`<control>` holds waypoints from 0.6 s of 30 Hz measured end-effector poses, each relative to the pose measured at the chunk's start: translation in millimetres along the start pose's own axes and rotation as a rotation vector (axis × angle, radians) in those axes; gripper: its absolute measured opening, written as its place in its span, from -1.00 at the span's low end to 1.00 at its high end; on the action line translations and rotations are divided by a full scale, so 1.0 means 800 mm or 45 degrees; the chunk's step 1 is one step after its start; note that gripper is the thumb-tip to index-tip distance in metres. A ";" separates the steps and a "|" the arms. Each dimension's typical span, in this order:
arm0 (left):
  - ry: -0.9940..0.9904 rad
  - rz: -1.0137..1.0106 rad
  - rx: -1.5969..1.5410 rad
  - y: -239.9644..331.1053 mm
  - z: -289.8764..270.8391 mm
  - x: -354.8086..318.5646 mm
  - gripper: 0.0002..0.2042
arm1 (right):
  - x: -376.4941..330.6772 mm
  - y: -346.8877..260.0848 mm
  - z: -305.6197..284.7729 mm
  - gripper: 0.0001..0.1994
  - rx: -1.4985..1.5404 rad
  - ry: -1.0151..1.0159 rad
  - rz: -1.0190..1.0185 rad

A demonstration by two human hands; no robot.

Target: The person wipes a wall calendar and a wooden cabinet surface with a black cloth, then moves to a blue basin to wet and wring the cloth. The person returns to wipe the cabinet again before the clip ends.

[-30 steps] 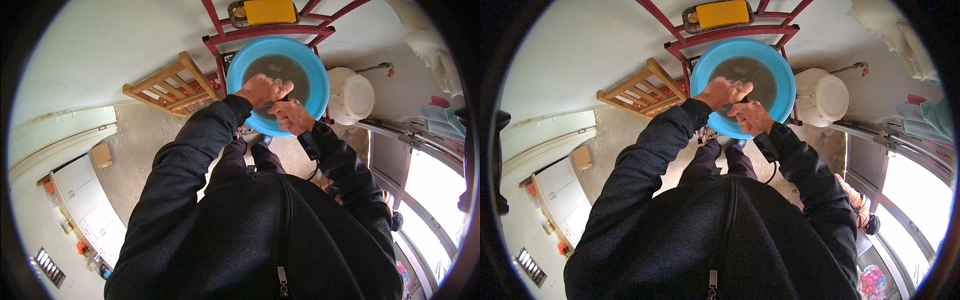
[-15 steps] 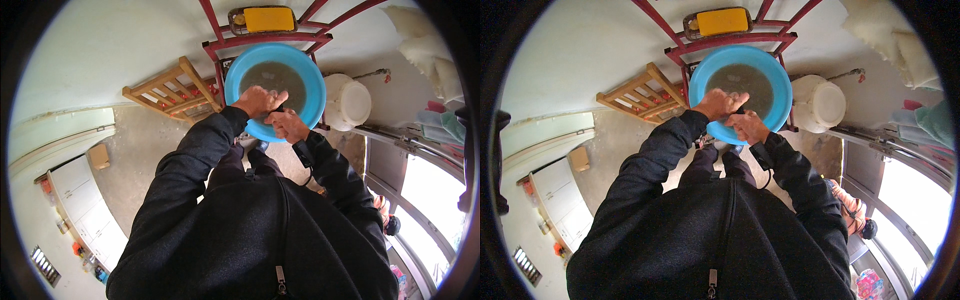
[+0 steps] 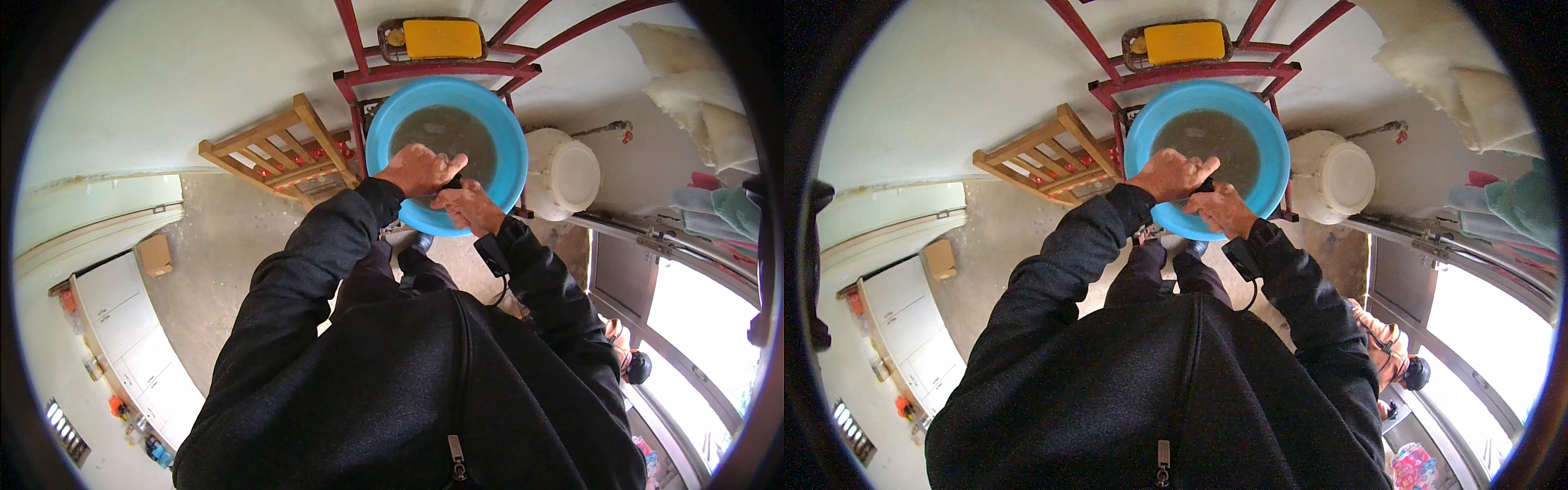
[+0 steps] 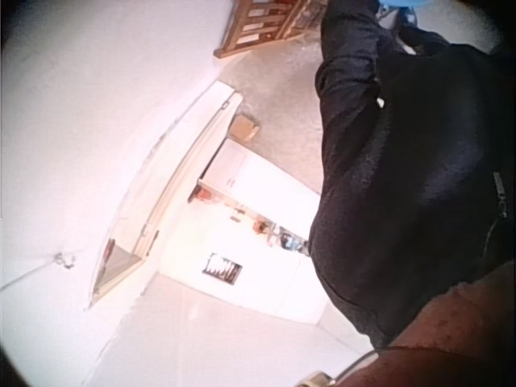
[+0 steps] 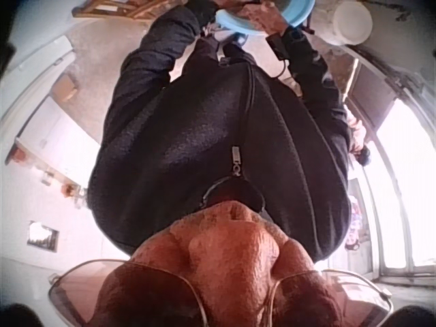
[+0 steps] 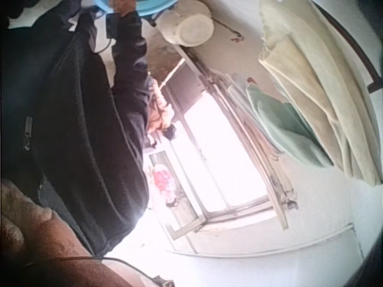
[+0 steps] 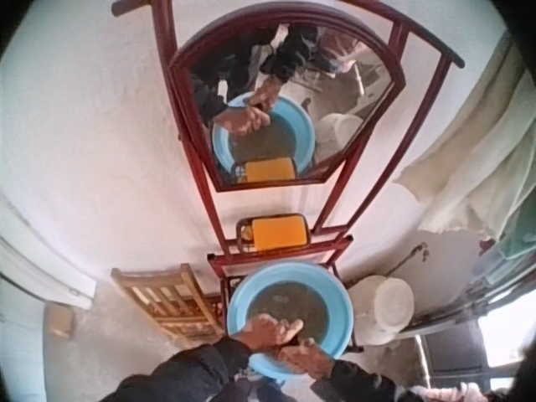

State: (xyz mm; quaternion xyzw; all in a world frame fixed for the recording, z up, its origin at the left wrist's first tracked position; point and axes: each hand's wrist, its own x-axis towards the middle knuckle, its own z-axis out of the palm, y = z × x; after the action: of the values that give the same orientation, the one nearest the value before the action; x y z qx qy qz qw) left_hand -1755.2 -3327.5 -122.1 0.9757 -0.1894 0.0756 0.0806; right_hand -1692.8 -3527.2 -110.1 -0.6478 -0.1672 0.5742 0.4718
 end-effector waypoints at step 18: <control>0.357 -1.275 -1.806 0.027 -0.055 -0.040 -0.52 | -0.078 -0.084 -0.025 -0.44 0.190 0.343 -0.711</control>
State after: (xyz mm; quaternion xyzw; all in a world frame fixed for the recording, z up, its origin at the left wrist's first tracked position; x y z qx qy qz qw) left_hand -1798.1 -3327.2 -81.9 0.6457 0.2702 0.0149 0.7140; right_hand -1670.6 -3549.1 -21.7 -0.6108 -0.2320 0.3423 0.6753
